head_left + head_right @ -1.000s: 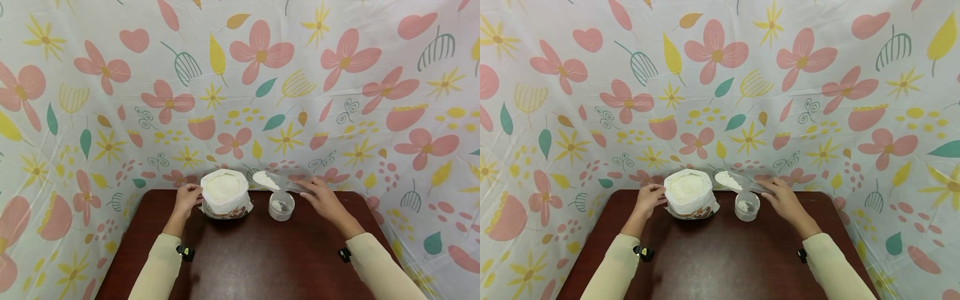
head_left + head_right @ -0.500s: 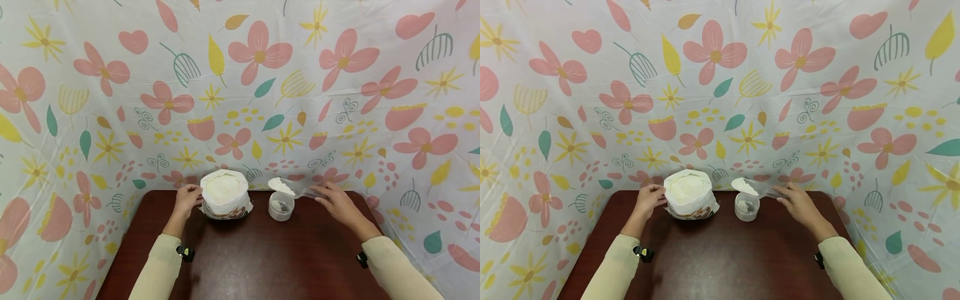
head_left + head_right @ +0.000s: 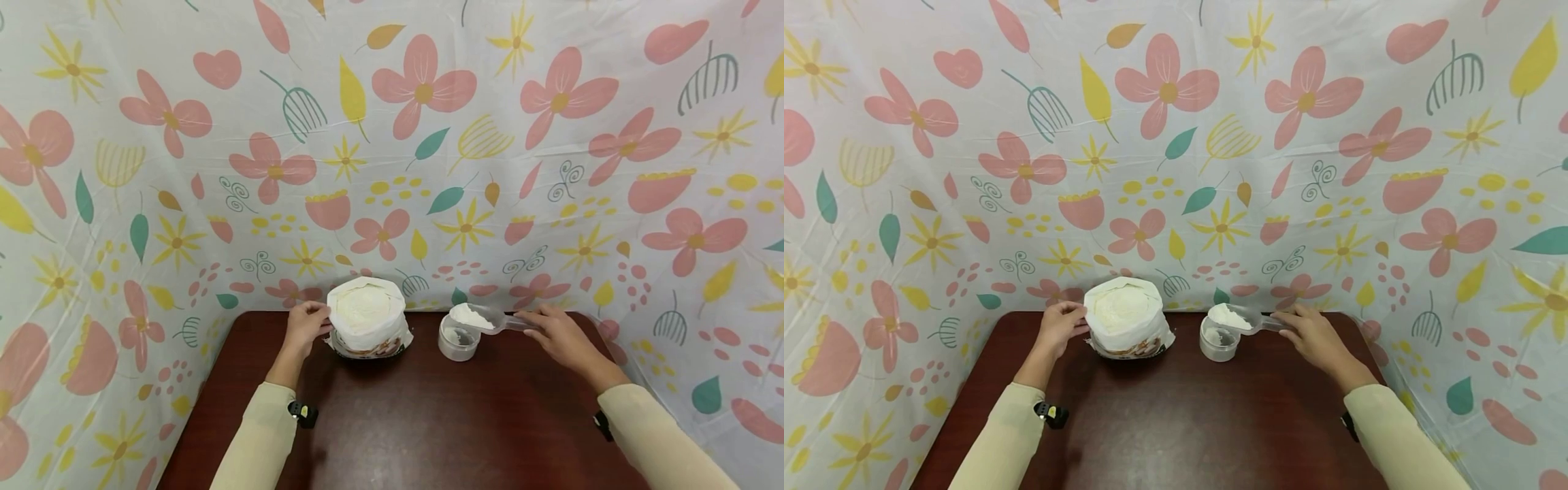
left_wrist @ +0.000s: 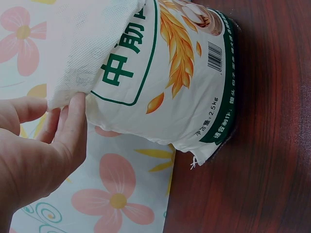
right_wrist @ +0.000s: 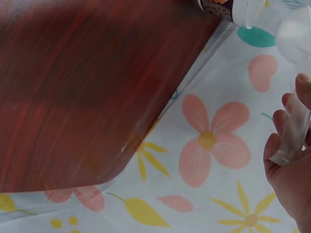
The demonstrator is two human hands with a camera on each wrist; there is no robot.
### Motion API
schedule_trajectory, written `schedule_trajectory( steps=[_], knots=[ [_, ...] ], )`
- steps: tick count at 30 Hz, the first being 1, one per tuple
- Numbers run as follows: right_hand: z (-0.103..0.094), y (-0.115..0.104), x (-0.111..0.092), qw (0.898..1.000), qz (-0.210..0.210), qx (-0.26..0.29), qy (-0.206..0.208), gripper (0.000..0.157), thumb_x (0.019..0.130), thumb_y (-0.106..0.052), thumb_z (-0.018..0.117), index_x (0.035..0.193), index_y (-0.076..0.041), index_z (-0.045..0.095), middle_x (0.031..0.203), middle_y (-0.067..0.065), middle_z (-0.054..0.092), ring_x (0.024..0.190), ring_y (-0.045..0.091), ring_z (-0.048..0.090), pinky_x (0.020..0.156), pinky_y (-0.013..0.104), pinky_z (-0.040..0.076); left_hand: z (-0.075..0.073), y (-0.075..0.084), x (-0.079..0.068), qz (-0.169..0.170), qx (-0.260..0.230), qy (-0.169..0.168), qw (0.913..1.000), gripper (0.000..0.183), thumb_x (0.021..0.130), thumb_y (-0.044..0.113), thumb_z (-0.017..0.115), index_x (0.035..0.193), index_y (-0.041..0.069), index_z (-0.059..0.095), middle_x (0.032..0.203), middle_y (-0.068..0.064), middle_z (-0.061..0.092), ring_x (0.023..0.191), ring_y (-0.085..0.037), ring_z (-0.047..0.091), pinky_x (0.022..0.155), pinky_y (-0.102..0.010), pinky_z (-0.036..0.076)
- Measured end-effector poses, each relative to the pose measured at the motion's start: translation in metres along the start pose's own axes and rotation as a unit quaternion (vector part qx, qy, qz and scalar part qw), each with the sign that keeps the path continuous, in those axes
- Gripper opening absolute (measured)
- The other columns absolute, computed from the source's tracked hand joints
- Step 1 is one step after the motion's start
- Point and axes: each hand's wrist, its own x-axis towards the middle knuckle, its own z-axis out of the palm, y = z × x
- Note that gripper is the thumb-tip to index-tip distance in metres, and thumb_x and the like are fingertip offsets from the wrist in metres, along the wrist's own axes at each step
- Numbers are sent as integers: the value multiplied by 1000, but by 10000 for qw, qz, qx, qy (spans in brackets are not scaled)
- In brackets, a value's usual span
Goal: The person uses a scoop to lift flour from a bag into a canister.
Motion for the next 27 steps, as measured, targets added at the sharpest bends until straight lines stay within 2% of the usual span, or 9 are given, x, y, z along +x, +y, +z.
schedule_trajectory(
  steps=[7, 12, 15, 20, 27],
  knots=[
    [0, 6, 6, 9994, -209, -229, -159, 38, 86, -6, 82, 123, -11, 76, 91, 0, 58, 78, 17, 51, 65, 35, 44, 0, 1, -2, -6, -11, -5, 10000, 27, 104, 11, 61, 125, -7, 63, 108, -18, 63, 89, -22, 70, 104, -56, 56],
    [-1, 9, 12, 9984, -354, -307, -311, 37, 86, -6, 82, 122, -10, 76, 91, -1, 55, 75, 13, 48, 63, 31, 43, 0, 1, -3, -3, -33, -24, 10000, 27, 104, 10, 61, 125, -7, 62, 106, -17, 63, 92, -26, 70, 105, -56, 56],
    [-3, 10, 17, 9974, -465, -409, -380, 36, 85, -5, 83, 120, -10, 77, 91, 0, 55, 77, 15, 50, 63, 32, 46, 0, 1, -2, 8, -38, -23, 10000, 27, 104, 10, 61, 125, -7, 62, 105, -17, 64, 89, -23, 70, 103, -55, 57],
    [-5, 11, 26, 9947, -553, -628, -602, 34, 85, -5, 83, 118, -10, 77, 103, 7, 63, 90, 26, 59, 71, 43, 56, 0, 0, -2, 26, -57, -27, 10000, 27, 104, 10, 61, 125, -8, 62, 105, -17, 64, 84, -18, 70, 104, -57, 56],
    [-4, 11, 40, 9881, -794, -1087, -743, 31, 82, -6, 86, 111, -13, 79, 104, 9, 63, 88, 31, 58, 69, 43, 55, 0, -1, -1, 48, -56, -10, 10000, 27, 104, 10, 61, 124, -7, 63, 105, -18, 64, 82, -15, 70, 105, -57, 56]
  ],
)
